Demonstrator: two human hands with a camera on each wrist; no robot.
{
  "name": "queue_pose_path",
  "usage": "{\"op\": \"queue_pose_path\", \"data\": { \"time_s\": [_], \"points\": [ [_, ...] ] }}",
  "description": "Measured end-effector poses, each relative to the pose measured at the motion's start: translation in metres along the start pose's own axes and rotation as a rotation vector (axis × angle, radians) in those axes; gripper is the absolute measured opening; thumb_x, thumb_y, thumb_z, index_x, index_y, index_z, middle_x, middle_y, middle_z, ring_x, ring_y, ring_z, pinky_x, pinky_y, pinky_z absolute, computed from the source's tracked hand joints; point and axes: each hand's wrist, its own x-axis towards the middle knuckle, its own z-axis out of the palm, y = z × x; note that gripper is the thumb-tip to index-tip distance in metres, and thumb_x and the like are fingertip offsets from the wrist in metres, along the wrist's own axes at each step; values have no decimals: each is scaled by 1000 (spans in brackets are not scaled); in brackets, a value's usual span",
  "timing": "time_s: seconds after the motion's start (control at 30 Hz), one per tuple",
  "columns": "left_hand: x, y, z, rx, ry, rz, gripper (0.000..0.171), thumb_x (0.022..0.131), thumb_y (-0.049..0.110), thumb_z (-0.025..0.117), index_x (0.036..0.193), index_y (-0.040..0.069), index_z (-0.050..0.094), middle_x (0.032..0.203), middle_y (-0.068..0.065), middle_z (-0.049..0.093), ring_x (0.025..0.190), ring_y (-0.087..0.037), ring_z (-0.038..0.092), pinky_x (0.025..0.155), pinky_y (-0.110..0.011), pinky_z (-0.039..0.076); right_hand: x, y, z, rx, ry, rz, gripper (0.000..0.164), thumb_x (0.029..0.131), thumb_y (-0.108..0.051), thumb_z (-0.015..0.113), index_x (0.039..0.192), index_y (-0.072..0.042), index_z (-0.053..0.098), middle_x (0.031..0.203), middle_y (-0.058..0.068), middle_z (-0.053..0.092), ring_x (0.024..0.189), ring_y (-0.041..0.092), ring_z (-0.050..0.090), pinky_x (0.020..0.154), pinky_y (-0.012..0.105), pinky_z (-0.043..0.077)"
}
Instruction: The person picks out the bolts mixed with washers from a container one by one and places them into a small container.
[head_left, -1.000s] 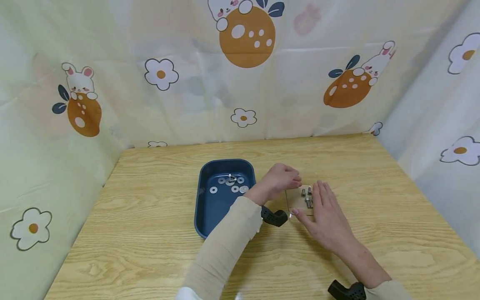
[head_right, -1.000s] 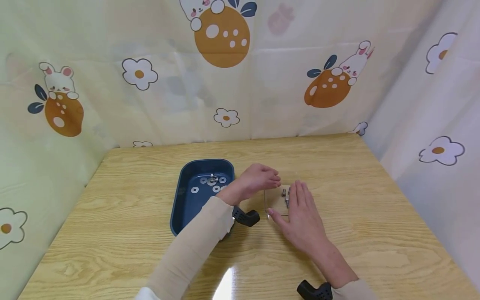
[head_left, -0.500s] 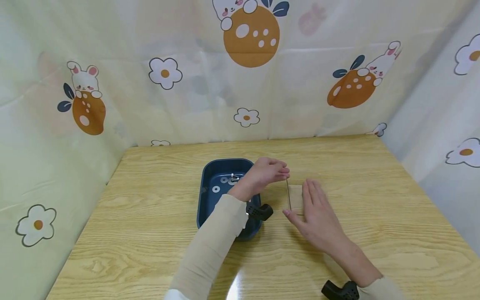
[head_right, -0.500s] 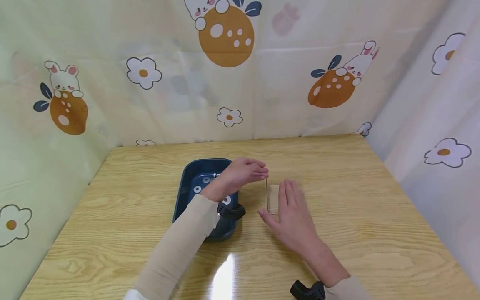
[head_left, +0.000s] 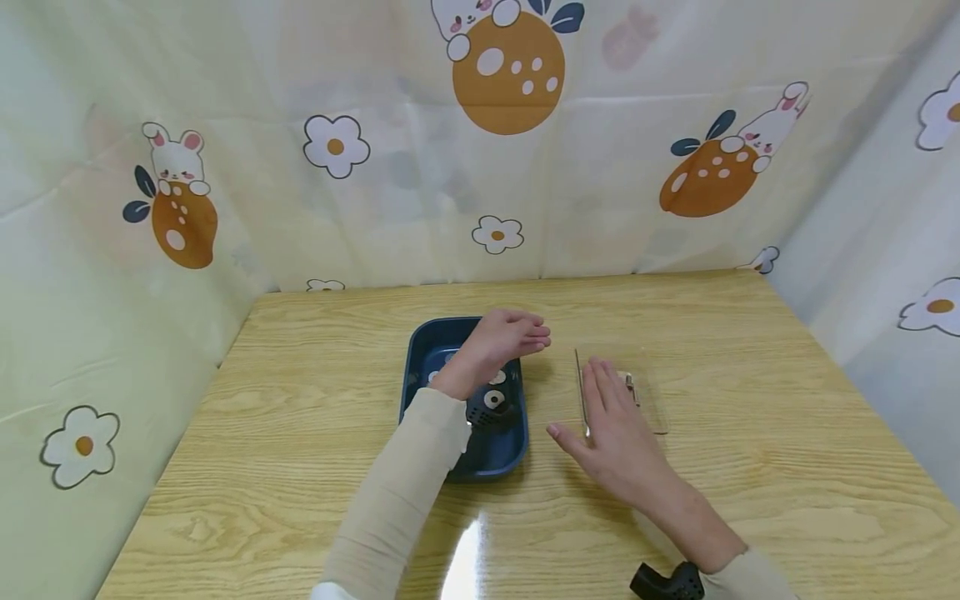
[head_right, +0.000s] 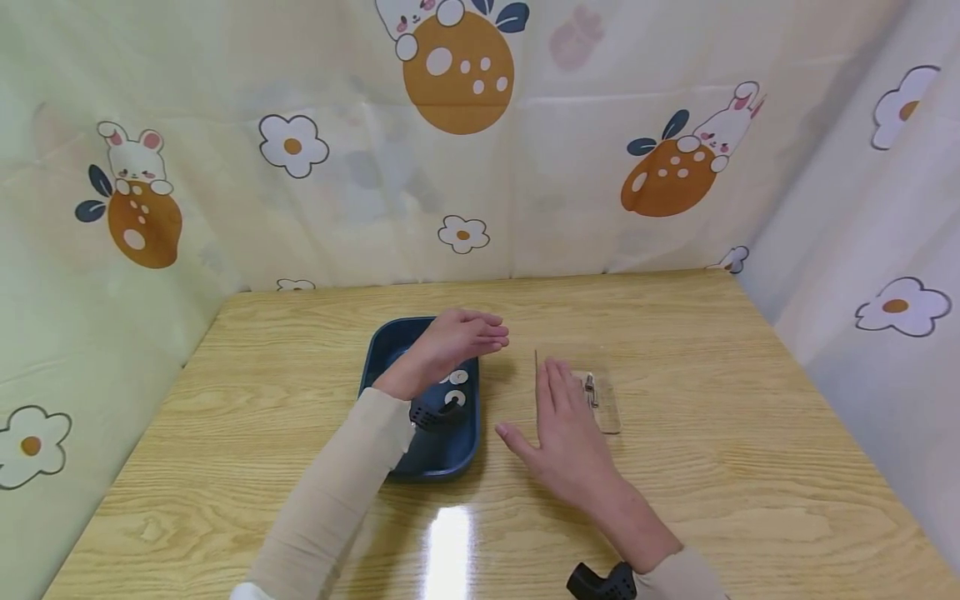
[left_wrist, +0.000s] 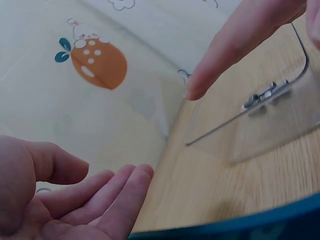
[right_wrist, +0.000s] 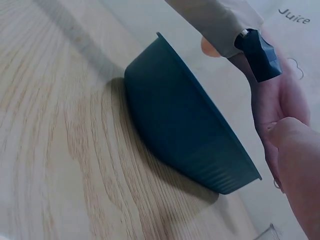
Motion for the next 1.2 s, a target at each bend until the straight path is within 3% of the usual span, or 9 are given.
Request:
{"op": "queue_pose_path", "data": {
  "time_s": [0.63,0.93,1.2],
  "points": [
    [-5,-11,-37,12,72,-22,40,106,18,47,140,-1,51,135,-17,61,121,-23,64,109,-38,49,5,-27,14,32,-52,-57,97,95,-64,48,157,1,11,166,19,7,155,37,6,125,54,14],
    [-5,-16,-52,25,136,-19,41,106,20,47,140,-2,51,131,-15,64,119,-23,65,106,-35,50,5,-36,21,47,-78,-67,99,93,-69,47,157,0,13,167,16,7,155,34,5,125,54,15],
    [-6,-25,-60,63,206,-52,39,106,18,47,138,-3,53,132,-17,63,120,-25,65,105,-35,51,4,-41,27,36,-64,-84,98,94,-62,53,157,1,14,166,18,10,155,35,8,125,51,17]
  ]
}}
